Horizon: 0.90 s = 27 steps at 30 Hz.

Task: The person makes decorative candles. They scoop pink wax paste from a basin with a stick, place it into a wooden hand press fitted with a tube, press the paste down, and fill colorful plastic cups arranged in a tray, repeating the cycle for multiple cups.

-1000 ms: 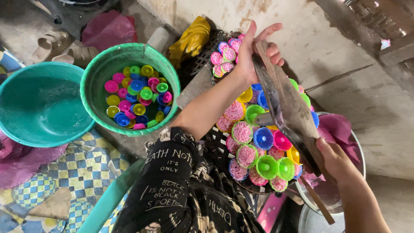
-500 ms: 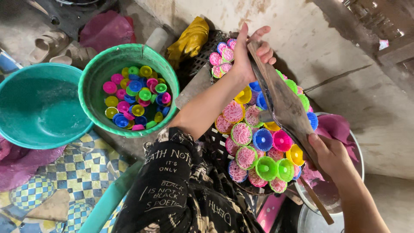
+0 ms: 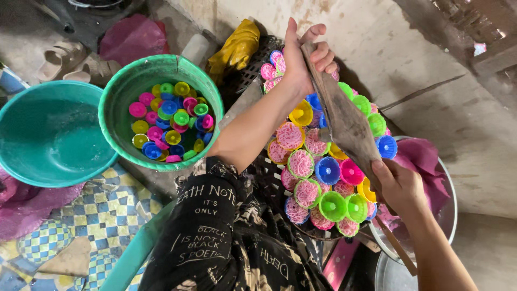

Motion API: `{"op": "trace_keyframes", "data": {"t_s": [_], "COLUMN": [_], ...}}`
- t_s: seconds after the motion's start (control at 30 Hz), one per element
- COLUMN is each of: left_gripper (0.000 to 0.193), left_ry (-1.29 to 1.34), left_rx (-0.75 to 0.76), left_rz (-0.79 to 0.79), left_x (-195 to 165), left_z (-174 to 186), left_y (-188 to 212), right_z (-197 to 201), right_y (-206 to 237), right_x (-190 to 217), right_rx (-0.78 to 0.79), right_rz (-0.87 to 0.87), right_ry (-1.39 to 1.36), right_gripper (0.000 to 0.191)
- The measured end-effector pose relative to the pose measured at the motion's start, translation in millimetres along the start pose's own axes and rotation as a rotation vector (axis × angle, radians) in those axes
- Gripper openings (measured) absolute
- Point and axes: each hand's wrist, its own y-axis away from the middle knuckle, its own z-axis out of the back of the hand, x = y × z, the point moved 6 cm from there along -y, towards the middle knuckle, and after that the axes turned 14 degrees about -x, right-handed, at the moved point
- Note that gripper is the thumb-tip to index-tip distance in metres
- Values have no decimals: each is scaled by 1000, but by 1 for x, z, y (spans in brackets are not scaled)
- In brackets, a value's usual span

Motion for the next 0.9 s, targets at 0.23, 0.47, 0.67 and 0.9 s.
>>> {"op": "trace_keyframes", "data": {"t_s": [0.23, 0.47, 0.67, 0.9], "left_gripper": [65, 75, 44, 36], "left_ry": [-33, -845, -1833, -2016], "left_rx": [-6, -33, 582, 482], "left_rz": [48, 9, -746, -862], "left_x": [27, 28, 27, 113], "left_z": [6, 27, -4, -125], "left_y": [4, 0, 75, 145], "right_z": [6, 7, 22, 8], "right_y": [3, 29, 30, 46], "right_x": [-34, -45, -63, -53], "right_rx": [13, 64, -38, -27], "right_rz": [-100, -274, -135, 17], "right_ry": [-37, -534, -725, -987], "right_gripper": [40, 36, 48, 64]}}
